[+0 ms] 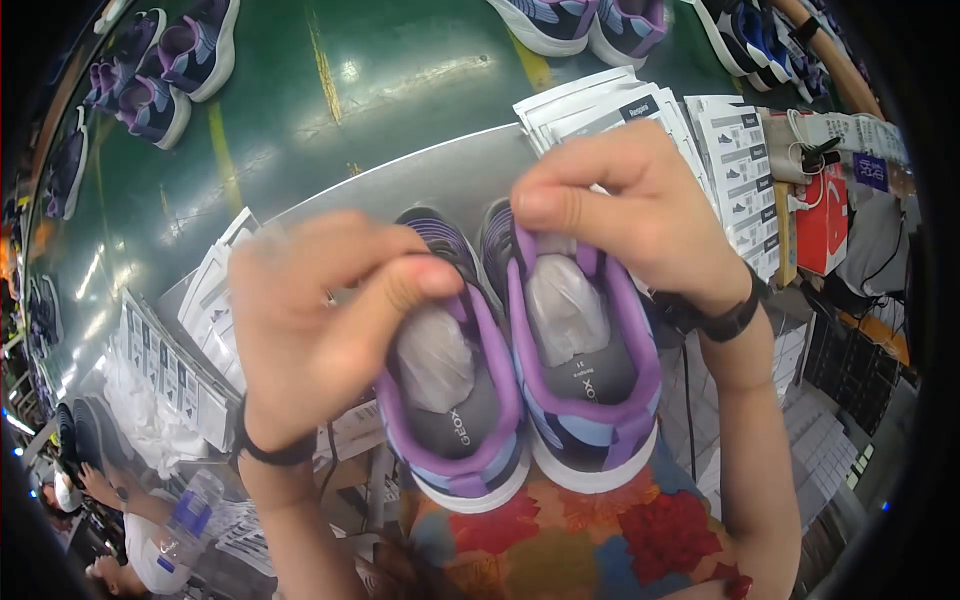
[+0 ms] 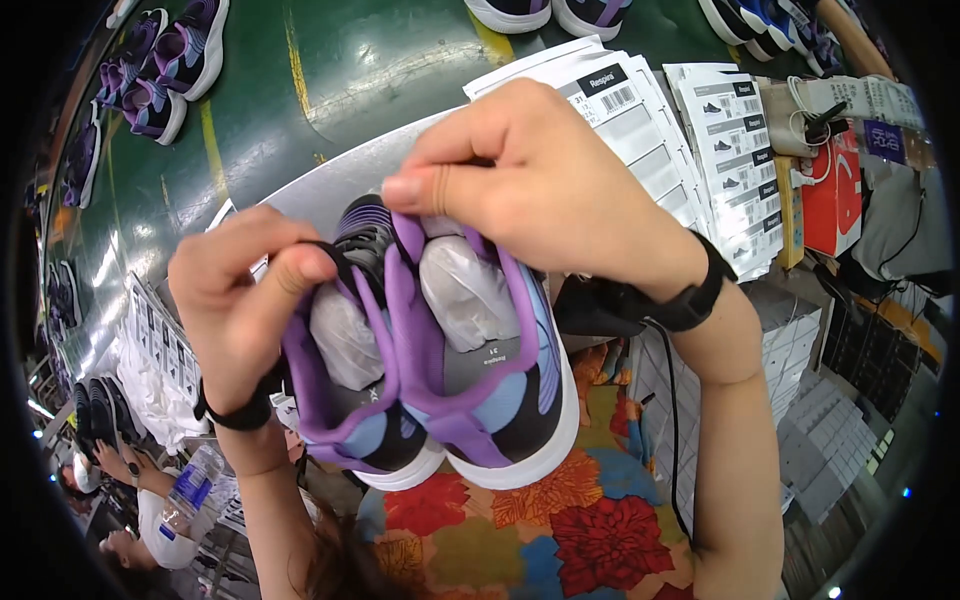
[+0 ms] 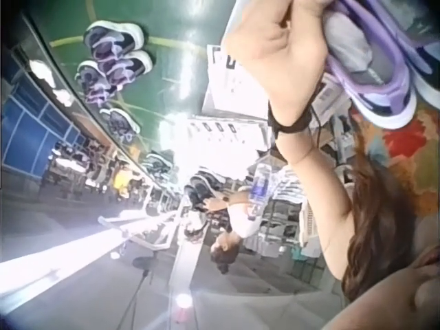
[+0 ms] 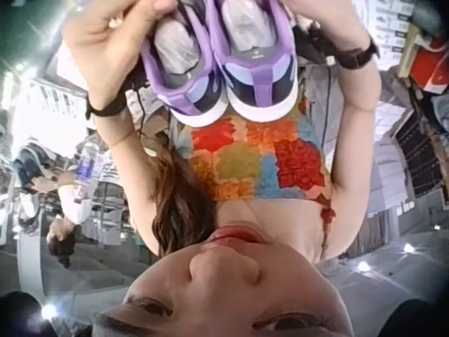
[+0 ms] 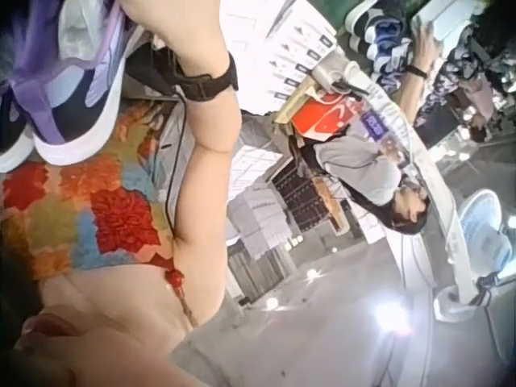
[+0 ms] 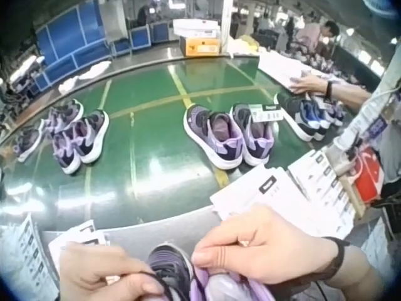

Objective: Checking footwear quality and applying labels at a manufacturing assembly line.

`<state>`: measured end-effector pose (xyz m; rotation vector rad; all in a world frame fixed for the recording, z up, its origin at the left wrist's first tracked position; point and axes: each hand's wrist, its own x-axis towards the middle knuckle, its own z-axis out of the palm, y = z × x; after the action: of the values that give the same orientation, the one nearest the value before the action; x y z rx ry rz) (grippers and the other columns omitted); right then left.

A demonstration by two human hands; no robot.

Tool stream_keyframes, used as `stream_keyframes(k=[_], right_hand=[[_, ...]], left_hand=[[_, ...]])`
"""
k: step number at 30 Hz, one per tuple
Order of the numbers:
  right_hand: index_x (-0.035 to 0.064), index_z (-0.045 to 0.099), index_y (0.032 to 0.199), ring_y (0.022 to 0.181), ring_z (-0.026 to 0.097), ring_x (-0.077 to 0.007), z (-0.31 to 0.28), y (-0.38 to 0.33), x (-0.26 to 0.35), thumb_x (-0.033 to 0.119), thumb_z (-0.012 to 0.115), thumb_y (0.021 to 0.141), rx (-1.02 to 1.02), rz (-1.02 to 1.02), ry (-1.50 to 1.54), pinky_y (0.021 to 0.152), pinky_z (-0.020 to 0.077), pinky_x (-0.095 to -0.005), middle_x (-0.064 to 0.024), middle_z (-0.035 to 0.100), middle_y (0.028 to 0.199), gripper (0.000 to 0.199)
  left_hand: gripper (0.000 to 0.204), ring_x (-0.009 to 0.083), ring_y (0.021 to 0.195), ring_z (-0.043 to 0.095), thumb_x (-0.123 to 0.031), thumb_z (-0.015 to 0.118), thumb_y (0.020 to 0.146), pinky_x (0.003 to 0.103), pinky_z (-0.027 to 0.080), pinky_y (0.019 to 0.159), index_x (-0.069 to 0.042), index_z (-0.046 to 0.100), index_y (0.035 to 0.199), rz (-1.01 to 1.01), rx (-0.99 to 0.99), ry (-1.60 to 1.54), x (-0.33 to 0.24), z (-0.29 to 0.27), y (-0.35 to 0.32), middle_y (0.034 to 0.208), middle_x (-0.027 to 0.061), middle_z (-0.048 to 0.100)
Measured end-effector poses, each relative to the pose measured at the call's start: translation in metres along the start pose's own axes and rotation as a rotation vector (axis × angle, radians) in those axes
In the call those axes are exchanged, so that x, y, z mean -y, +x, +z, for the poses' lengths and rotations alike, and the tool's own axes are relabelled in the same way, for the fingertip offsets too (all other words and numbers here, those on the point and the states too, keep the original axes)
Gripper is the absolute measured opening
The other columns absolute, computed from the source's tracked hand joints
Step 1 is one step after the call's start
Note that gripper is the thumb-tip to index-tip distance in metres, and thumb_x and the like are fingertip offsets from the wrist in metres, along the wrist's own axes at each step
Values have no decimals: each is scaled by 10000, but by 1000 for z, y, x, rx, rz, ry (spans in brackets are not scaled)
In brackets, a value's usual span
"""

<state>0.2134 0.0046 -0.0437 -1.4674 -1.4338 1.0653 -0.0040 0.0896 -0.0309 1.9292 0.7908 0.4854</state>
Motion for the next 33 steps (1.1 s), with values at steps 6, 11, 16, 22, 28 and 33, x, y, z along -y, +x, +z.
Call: stream_keyframes(k=[6,11,16,22,28,33], right_hand=[[-40,728,840,584,447,-9,2,16,-5,178,721,873,79,251,317,505,348,-221,52,582,620,221],[49,715,885,610,557,-190,1,-10,-12,179,755,807,-20,-519,-473,634,482,-279,-38,689,776,156],[34,698,1040,881,618,-285,23,-64,-36,316,728,818,-124,-495,-571,838,498,-385,-111,673,1095,360],[57,210,1533,1319,385,-253,33,-107,-25,145,632,942,-7,518,618,1019,445,-399,-124,228,1540,731],[85,286,1524,1228,425,-207,12,-107,2,199,763,852,-3,521,616,921,506,-296,-95,272,1402,832],[50,343,1496,1134,424,-171,14,-112,18,217,840,764,-107,466,695,931,517,-298,-82,274,1304,900]], left_hand=[[208,105,585,563,-179,772,796,248,410,540,27,749,813,-281,78,-234,10,-11,12,665,76,674],[216,154,534,561,-254,765,824,279,421,510,-52,743,749,106,-125,142,17,5,-11,636,40,655],[435,331,1009,642,-305,800,776,397,507,821,-6,668,1063,343,-162,332,46,40,-70,1060,184,663],[1052,296,1331,437,-40,753,757,415,427,1049,-43,73,1560,-476,-70,-746,42,63,-101,1544,158,275],[996,321,1231,534,-62,783,736,403,482,994,-6,150,1503,-553,-126,-1025,13,36,-89,1357,247,469],[924,311,1210,554,-67,772,748,398,517,950,8,158,1434,-612,-70,-911,1,34,-99,1331,260,483]])
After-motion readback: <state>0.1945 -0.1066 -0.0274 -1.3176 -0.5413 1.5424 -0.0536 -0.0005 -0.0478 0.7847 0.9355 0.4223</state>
